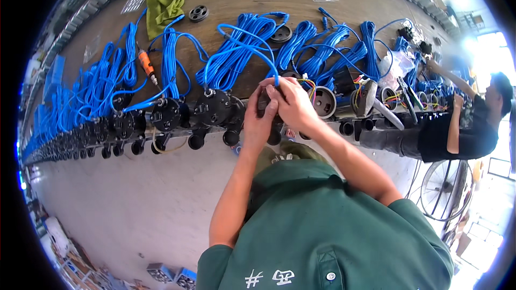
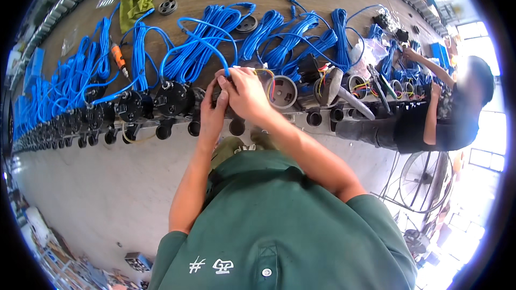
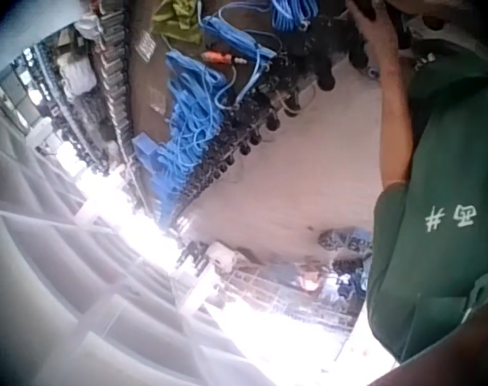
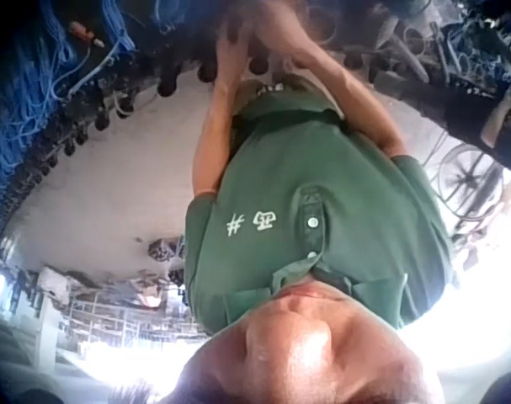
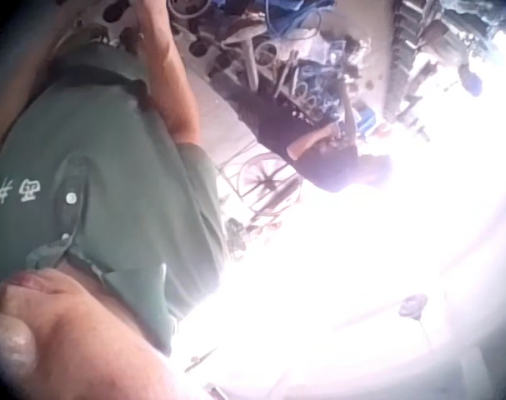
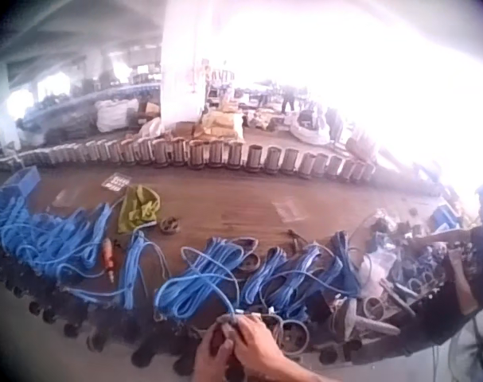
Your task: The person assembles multiple industrial pump units at a long workbench, using a hammer to seat components into the pump bodies and handling electrical wiring. They work through a line of pumps, applying hammer strikes and adjusting internal parts by hand.
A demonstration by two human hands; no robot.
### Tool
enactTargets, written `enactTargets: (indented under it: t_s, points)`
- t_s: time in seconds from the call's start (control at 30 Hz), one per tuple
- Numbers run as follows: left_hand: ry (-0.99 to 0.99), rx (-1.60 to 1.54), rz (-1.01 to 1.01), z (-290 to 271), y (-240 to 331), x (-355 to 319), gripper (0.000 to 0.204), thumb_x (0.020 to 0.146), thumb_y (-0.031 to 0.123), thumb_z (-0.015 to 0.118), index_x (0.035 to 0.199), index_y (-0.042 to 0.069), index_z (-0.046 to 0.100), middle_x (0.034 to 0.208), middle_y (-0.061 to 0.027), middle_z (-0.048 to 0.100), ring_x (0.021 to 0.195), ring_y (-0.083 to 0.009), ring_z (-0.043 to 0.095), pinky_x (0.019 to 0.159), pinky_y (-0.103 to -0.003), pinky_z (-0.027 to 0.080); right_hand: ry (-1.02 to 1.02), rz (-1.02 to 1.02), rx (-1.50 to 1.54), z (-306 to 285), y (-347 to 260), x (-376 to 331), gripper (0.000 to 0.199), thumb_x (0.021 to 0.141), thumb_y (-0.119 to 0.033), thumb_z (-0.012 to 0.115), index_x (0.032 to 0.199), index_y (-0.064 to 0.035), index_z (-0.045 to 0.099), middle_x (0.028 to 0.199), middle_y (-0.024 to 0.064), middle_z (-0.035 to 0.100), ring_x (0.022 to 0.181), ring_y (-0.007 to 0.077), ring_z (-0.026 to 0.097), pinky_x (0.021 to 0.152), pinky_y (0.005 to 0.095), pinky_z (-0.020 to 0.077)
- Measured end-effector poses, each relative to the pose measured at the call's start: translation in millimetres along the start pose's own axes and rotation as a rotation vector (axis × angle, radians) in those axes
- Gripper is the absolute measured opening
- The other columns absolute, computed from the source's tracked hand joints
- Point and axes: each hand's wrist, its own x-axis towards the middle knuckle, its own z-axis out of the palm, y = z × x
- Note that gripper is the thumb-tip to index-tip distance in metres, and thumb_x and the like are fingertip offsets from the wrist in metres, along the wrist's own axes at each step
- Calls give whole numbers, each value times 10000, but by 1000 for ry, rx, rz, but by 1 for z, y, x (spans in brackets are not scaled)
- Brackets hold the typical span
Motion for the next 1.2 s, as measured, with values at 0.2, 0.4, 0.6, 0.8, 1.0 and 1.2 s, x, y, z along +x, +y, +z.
enactTargets:
  t_s: [0.2,0.4,0.6,0.8,1.0,1.2]
  points:
    - [2,46,33,-4,-3,4,449,938,186,725,1313,-18,586,1143,-77,669,1006,-113,625,904,-284,525,194,270,6,-137,22,-19,336,993,-131,638,1312,-24,626,1228,148,658,1077,229,631,957,356,502]
    - [43,168,130,10,6,1,407,947,136,630,1312,-38,586,1205,-105,673,1105,-142,616,990,-303,481,61,607,-903,-205,97,-117,604,757,-19,648,1353,-55,554,1357,170,553,1279,379,520,1079,481,390]
    - [95,83,57,4,-9,-1,449,924,154,634,1330,-29,574,1256,-128,643,1141,-187,605,1020,-341,471,28,564,-983,-209,122,-112,453,696,-57,784,1127,-63,644,1214,130,564,1181,354,548,977,462,439]
    - [-25,162,-54,3,15,8,489,893,108,686,1350,-8,560,1126,-33,641,991,-83,596,893,-248,498,19,565,-758,-221,91,-107,302,772,-149,789,1020,-60,642,877,161,700,790,386,673,694,433,515]
    - [38,159,31,6,1,5,478,870,114,650,1310,-54,570,1269,-125,621,1160,-177,583,1059,-328,437,17,727,174,-164,28,-131,39,988,-77,624,1003,-42,623,769,-13,565,656,63,502,585,252,423]
    - [41,167,40,7,4,7,473,875,109,656,1313,-49,571,1255,-110,627,1146,-166,592,1039,-314,452,-231,676,150,-130,-16,-81,244,942,-175,743,1134,-27,714,583,51,546,533,132,433,530,330,399]
